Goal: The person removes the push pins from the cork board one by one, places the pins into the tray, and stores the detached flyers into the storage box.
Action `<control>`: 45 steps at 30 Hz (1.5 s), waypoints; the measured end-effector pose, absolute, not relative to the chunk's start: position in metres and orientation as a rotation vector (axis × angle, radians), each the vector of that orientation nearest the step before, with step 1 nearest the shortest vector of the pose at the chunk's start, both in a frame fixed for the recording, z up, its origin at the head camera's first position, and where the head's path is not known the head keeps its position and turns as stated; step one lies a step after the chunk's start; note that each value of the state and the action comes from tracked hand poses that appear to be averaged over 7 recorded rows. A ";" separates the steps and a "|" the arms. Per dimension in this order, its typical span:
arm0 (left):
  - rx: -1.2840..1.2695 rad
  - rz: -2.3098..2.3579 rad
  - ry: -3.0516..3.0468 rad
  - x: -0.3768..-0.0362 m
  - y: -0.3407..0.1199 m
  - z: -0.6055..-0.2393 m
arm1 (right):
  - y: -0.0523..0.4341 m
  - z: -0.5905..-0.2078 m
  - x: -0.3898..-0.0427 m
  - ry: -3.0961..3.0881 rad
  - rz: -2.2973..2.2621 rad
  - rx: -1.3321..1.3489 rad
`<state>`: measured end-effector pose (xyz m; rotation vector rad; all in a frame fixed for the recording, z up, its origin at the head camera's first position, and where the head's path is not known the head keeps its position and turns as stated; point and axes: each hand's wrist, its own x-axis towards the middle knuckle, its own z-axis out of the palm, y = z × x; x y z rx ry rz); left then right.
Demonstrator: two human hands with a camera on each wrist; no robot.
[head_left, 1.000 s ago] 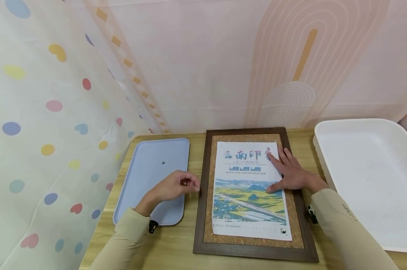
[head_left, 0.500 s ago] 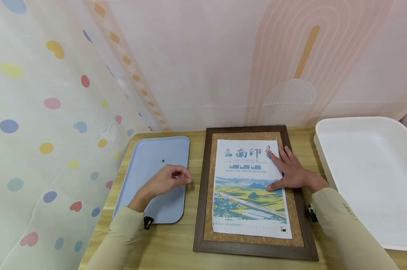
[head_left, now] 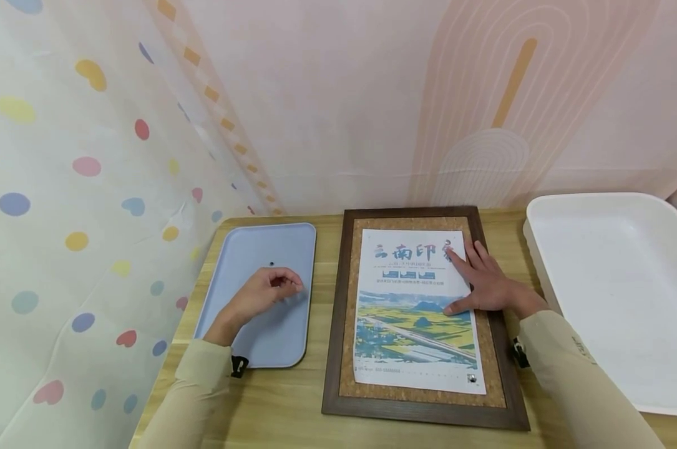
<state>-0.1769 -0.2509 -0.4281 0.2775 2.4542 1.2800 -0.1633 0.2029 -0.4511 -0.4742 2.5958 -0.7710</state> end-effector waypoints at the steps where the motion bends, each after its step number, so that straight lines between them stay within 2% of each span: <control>1: 0.271 1.284 2.459 -0.177 -0.252 -0.428 | 0.203 -0.451 -0.163 2.593 -0.774 -0.473; 21: -0.068 1.265 2.591 -0.178 -0.282 -0.429 | 0.203 -0.450 -0.162 2.580 -0.782 -0.467; 45: -0.301 1.247 2.592 -0.194 -0.306 -0.431 | 0.204 -0.452 -0.163 2.588 -0.782 -0.478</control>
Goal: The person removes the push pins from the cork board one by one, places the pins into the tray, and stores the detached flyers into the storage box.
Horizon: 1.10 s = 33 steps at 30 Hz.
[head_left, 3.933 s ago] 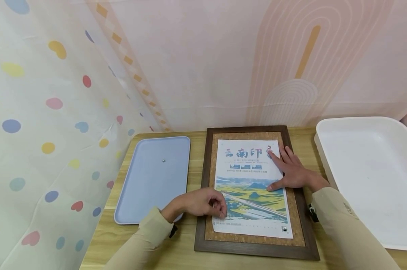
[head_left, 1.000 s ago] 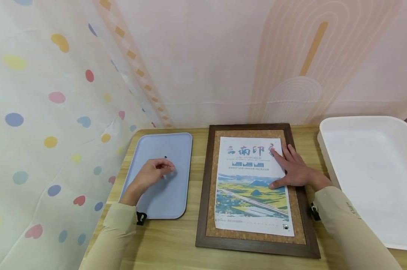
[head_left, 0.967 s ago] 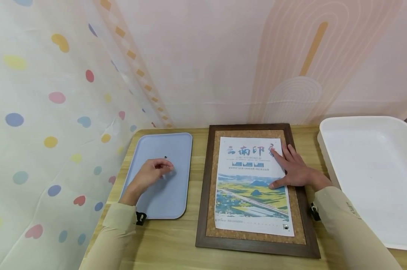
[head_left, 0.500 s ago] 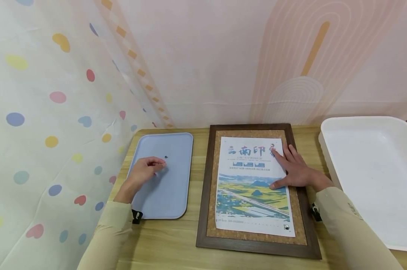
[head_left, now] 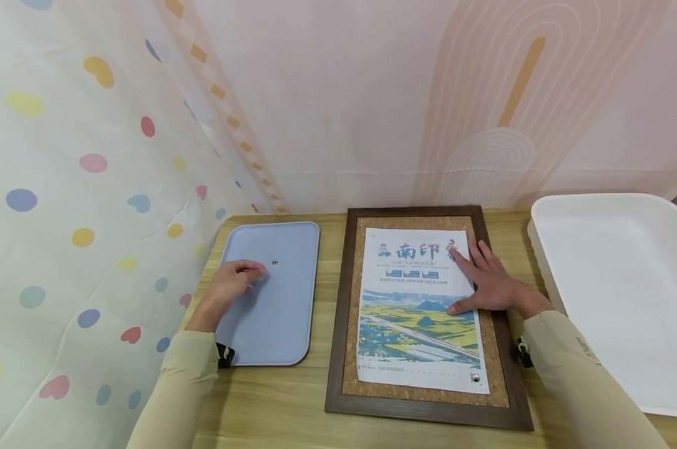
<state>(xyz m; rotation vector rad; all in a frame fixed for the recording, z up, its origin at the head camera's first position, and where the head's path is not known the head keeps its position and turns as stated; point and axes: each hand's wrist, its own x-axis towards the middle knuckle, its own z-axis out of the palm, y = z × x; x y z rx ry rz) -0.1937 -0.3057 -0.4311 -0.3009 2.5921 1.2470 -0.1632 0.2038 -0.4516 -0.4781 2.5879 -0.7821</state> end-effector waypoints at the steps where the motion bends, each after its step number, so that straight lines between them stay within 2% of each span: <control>1: -0.307 1.252 2.589 -0.194 -0.306 -0.431 | 0.204 -0.452 -0.163 2.588 -0.781 -0.476; 33: -0.444 1.267 2.514 -0.218 -0.308 -0.437 | 0.203 -0.452 -0.164 2.584 -0.774 -0.461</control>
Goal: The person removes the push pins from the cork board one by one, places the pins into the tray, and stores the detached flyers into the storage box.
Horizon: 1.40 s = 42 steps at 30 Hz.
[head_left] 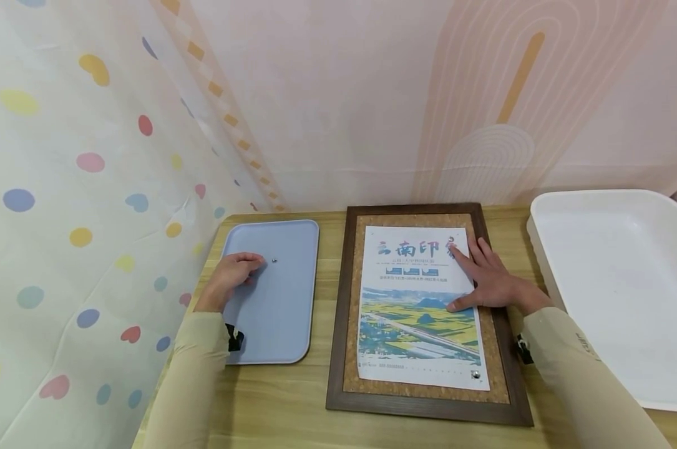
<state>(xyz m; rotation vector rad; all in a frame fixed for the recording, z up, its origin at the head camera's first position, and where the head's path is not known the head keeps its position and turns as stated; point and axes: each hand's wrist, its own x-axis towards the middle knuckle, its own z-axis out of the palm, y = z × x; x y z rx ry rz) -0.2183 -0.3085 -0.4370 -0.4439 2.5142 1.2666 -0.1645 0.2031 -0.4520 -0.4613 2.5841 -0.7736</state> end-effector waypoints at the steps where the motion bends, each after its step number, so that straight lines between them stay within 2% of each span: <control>1: -0.441 1.261 2.512 -0.219 -0.309 -0.437 | 0.203 -0.452 -0.164 2.585 -0.772 -0.461; 42: -0.453 1.145 2.590 -0.221 -0.303 -0.443 | 0.203 -0.451 -0.165 2.590 -0.768 -0.477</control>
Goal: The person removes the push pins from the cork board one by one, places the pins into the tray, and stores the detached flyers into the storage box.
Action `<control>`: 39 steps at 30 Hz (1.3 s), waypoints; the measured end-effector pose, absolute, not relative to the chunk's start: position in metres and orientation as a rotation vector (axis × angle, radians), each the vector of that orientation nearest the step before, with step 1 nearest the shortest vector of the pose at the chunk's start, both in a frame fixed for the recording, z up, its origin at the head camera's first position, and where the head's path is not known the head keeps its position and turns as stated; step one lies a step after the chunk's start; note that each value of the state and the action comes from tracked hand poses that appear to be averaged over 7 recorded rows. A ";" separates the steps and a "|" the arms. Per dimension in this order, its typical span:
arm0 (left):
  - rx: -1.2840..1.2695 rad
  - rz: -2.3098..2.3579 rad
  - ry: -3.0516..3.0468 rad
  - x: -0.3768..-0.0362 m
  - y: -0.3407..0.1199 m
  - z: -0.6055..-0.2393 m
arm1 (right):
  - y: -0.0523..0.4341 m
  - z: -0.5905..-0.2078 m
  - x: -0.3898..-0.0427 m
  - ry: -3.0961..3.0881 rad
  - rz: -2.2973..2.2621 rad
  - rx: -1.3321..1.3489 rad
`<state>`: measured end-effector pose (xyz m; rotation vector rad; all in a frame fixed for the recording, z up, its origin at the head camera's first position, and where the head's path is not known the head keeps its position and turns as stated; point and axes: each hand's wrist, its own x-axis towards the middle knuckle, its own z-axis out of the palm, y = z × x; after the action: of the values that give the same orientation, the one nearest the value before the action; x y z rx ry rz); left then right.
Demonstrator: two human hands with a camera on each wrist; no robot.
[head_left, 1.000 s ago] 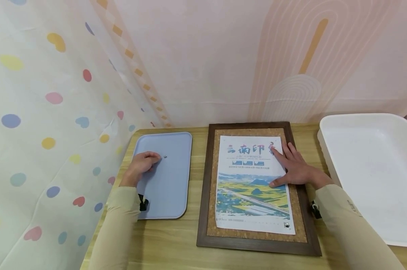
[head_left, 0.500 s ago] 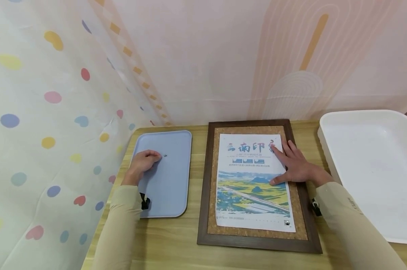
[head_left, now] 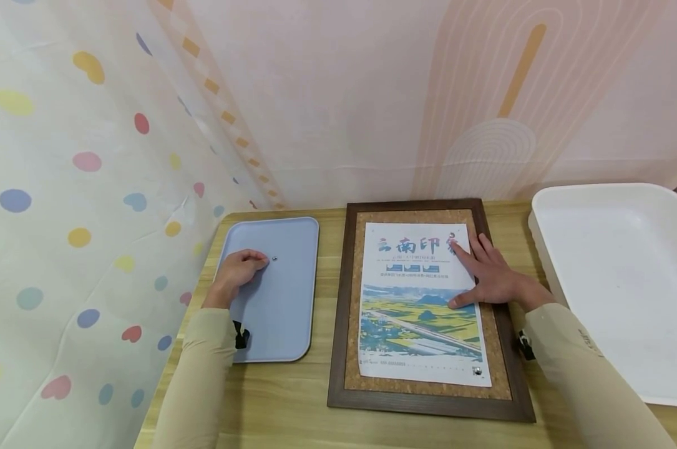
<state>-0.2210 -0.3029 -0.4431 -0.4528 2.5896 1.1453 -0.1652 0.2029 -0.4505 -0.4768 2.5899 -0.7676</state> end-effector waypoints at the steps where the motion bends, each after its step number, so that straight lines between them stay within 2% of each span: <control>1: -0.451 1.144 2.588 -0.221 -0.303 -0.443 | 0.203 -0.451 -0.165 2.591 -0.768 -0.477; 39: -0.486 1.174 2.547 -0.221 -0.303 -0.444 | 0.203 -0.452 -0.165 2.590 -0.771 -0.467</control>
<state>-0.2209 -0.3035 -0.4443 -0.4861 2.5468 1.1741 -0.1649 0.2031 -0.4518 -0.4673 2.5905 -0.7713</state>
